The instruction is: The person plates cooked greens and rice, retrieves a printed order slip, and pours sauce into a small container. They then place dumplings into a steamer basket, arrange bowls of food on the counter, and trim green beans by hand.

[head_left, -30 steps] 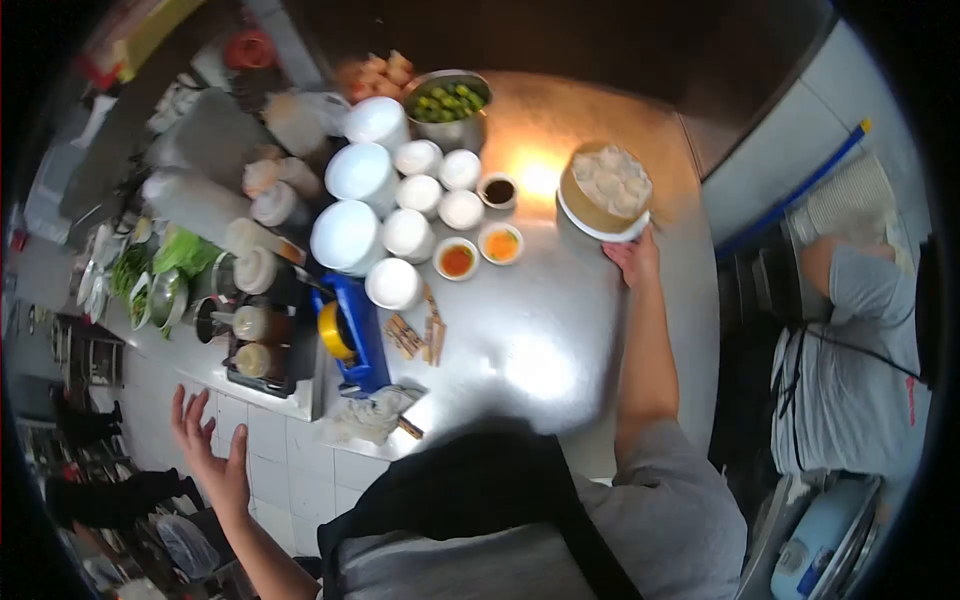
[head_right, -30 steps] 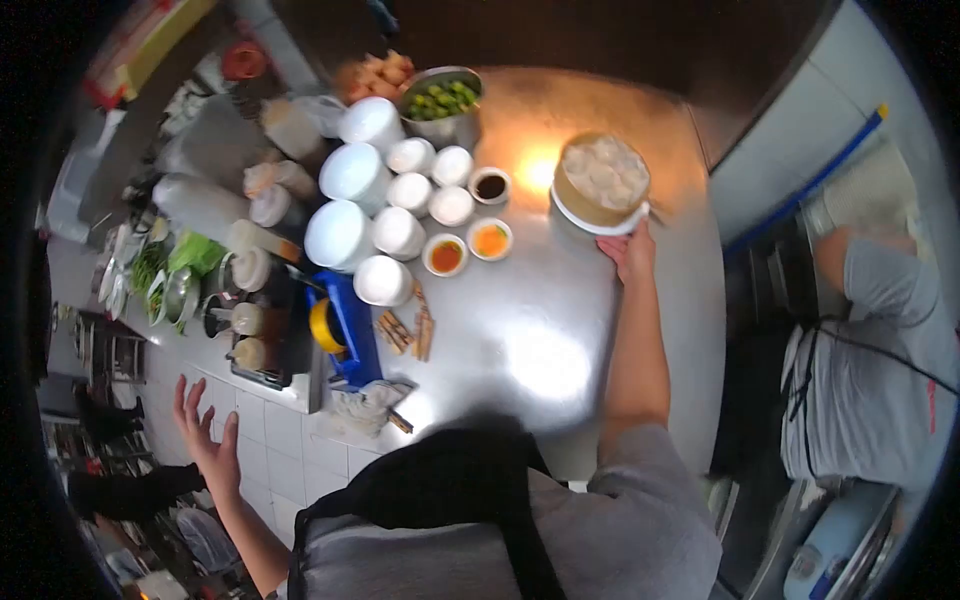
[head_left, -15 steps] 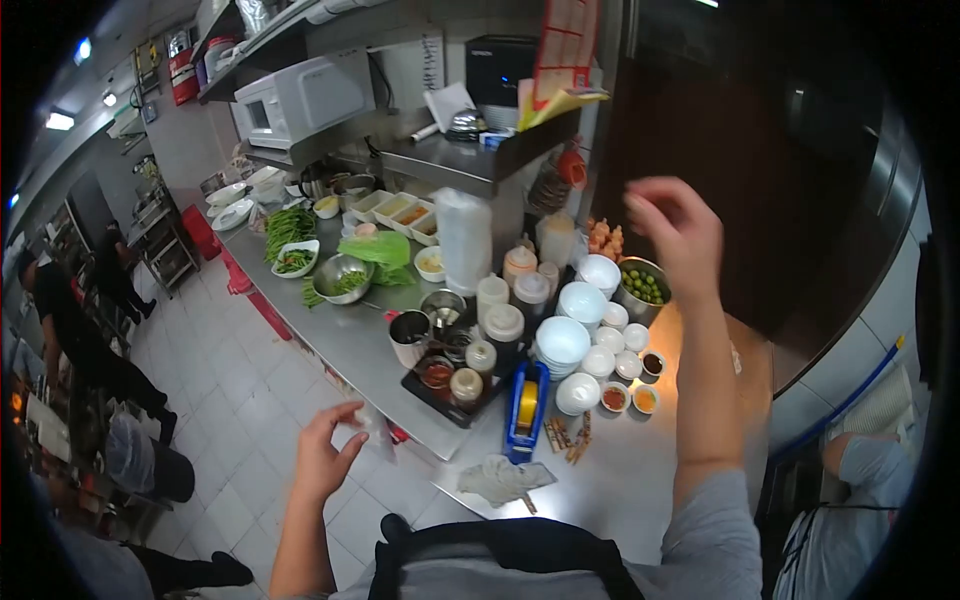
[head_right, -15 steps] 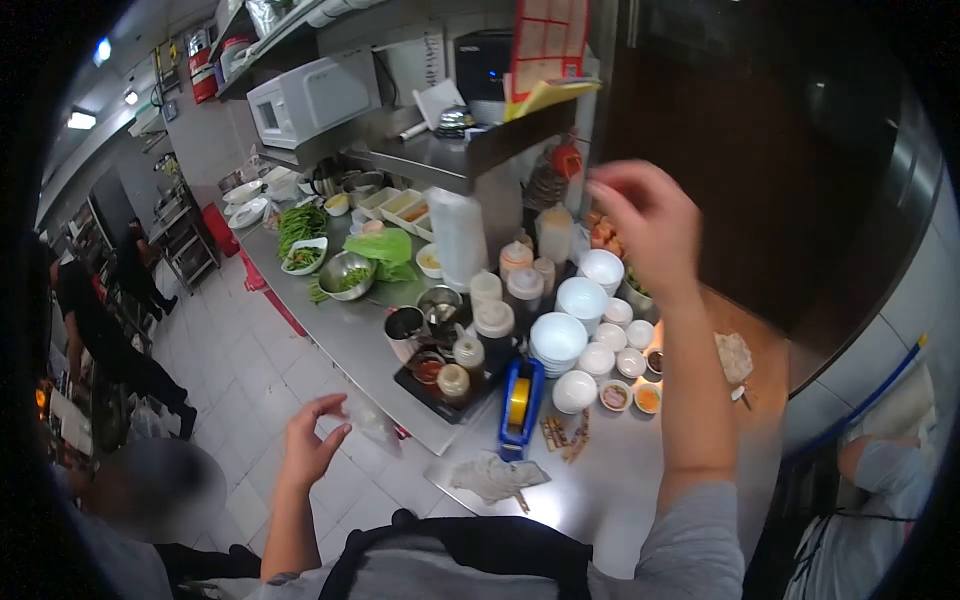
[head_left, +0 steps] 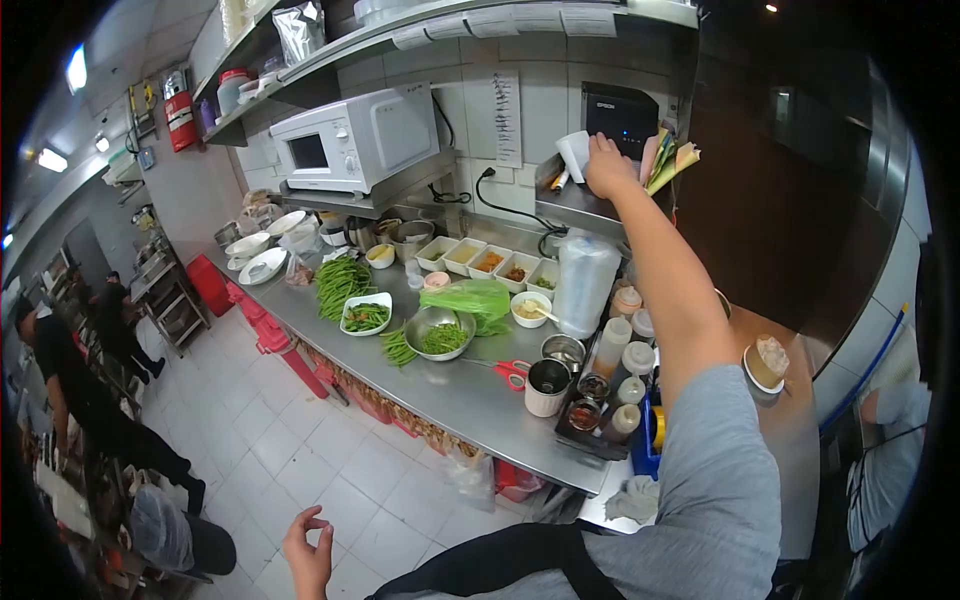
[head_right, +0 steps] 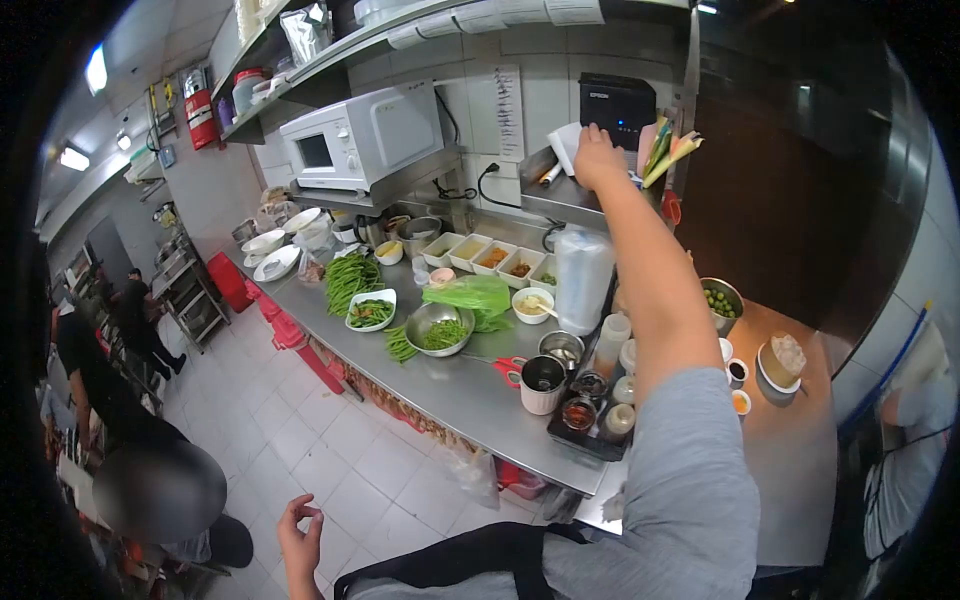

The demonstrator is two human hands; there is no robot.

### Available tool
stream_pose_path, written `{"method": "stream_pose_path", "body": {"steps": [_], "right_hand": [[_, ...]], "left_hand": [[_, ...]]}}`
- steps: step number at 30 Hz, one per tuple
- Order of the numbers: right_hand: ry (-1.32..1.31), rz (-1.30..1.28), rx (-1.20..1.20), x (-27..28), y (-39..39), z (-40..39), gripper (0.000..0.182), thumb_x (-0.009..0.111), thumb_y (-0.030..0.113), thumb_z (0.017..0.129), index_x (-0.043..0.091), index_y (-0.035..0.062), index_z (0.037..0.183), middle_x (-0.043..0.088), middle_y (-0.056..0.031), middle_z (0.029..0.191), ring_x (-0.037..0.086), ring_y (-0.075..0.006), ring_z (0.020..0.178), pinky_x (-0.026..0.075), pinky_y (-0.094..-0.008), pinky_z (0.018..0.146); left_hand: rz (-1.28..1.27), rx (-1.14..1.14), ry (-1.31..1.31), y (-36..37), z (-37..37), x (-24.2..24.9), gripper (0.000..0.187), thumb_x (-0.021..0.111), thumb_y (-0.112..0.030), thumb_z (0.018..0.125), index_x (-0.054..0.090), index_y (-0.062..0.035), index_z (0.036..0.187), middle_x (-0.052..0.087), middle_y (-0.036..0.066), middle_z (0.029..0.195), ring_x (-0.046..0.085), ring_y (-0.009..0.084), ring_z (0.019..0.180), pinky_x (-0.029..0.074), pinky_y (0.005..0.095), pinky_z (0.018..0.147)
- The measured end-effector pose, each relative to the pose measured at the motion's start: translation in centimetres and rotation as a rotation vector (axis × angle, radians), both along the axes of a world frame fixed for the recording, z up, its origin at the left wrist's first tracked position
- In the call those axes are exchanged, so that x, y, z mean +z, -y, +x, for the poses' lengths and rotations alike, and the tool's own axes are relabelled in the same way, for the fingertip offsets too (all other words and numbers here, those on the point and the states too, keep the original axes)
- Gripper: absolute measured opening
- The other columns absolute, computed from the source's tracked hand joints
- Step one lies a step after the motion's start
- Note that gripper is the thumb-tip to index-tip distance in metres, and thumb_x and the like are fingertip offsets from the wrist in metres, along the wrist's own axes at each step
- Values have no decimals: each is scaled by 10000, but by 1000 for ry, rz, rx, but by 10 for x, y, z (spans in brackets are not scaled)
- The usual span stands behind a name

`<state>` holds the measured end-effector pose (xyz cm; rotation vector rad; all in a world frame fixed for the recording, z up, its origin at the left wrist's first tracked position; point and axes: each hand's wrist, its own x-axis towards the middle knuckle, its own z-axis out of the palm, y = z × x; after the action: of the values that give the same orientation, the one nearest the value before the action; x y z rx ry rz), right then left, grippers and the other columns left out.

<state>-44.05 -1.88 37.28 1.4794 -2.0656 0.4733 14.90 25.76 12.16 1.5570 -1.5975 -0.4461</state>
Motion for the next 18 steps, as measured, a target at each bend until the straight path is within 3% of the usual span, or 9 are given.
{"method": "stream_pose_path", "body": {"steps": [3,7,9,11,12,14,15,16,18], "right_hand": [[-72,82,-24,-4,6,0,522,458,79,794,333,-24,1290,254,-144,1421,311,-306,1283,360,-422,993],[-13,24,-31,16,17,-16,483,523,101,736,443,9,1203,453,-161,1265,455,-328,1160,398,-428,944],[18,-474,150,67,10,-13,556,600,130,734,414,17,1245,463,-168,1271,453,-326,1166,369,-366,975],[163,-1039,444,114,-4,15,595,741,321,682,485,12,1120,552,-175,1110,537,-294,1038,414,-372,896],[186,-1198,395,137,12,-5,671,785,350,646,483,-31,1109,560,-172,1092,551,-262,991,429,-359,869],[522,-1332,384,176,36,-37,703,838,221,588,488,-72,1122,596,-167,1000,572,-213,913,448,-314,817],[573,-1234,395,183,42,-58,681,832,187,596,495,-75,1127,629,-140,899,592,-189,804,465,-288,762],[357,-1327,440,175,35,-35,534,801,150,644,549,-79,1055,643,-116,834,597,-166,709,469,-256,702],[197,-1344,589,140,17,37,421,733,114,712,555,-62,1050,627,-110,879,583,-146,755,463,-243,709]], "left_hand": [[9,-24,-27,34,22,-1,323,622,6,704,585,-24,1023,627,89,735,602,213,766,436,344,819],[-29,-116,-29,98,18,12,378,627,13,695,566,-30,1066,631,107,772,607,224,788,438,344,828],[-88,-205,-6,135,11,23,415,634,13,687,556,-34,1092,634,118,825,610,228,810,443,342,824],[-144,-306,32,174,1,35,445,640,6,683,544,-31,1116,632,126,890,614,220,848,449,330,813],[-147,-339,39,191,-9,43,453,639,1,684,538,-26,1124,629,130,917,617,211,873,450,322,808],[-197,-441,-13,224,-30,50,452,648,-7,690,536,-26,1128,625,131,982,616,214,878,452,318,807],[-148,-494,-14,238,-37,50,458,650,-4,695,532,-24,1137,620,118,1012,616,212,877,452,311,810],[-133,-549,-36,252,-45,43,445,651,-2,708,535,-24,1137,627,112,992,614,207,890,454,311,817],[-63,-710,-155,273,-61,34,491,680,-36,719,516,-58,1181,618,110,990,608,212,914,471,314,800]]}}
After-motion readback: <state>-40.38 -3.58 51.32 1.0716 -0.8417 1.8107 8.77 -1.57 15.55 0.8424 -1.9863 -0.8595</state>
